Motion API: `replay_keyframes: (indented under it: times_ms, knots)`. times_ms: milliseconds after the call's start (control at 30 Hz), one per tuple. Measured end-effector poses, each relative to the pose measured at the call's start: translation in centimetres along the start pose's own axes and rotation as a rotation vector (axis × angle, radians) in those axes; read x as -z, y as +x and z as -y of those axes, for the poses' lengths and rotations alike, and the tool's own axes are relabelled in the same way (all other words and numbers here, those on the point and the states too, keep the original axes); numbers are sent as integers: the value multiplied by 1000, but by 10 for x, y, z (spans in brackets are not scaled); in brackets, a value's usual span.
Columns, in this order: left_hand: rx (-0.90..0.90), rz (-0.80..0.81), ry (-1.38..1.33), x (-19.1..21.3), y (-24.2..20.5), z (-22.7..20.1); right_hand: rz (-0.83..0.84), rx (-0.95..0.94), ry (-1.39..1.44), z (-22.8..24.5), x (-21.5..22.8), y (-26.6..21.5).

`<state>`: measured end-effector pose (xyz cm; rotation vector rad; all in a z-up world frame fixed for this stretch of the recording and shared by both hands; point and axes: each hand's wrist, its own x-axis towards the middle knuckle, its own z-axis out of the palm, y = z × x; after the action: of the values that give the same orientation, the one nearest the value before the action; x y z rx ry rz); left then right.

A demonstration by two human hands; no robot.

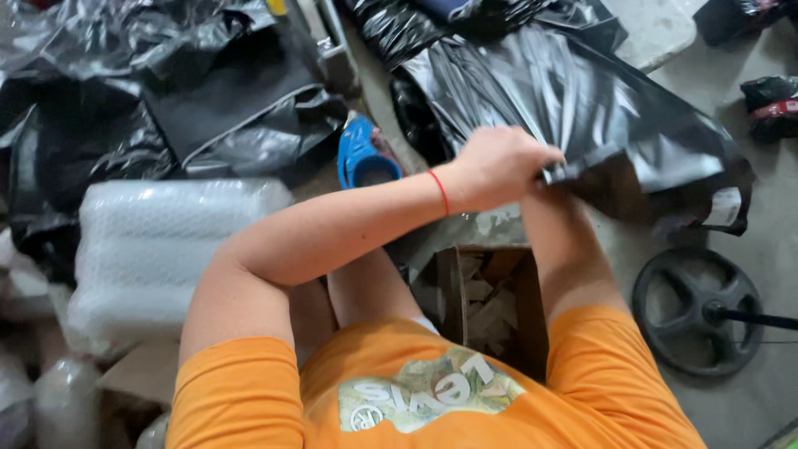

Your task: The person places items wrapped in bubble wrap into black poly mailers, seals them with tape, and applies shipping labels.

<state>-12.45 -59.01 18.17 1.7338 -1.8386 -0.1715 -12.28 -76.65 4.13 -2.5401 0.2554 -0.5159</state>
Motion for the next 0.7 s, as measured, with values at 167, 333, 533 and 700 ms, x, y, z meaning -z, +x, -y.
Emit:
replay_keyframes:
  times_ms: [167,333,533,700]
  knots:
    - [-275,105,7,29,-65,-39,-232,282,-111,57,21,-14]
    - [-494,94,525,78,-141,-45,-272,313,-383,86,28,-1]
    - [301,-325,1442,210,-223,37,-350,229,-422,36,12,20]
    - [497,-390,1277,255,-317,17,-493,244,-267,50,10,29]
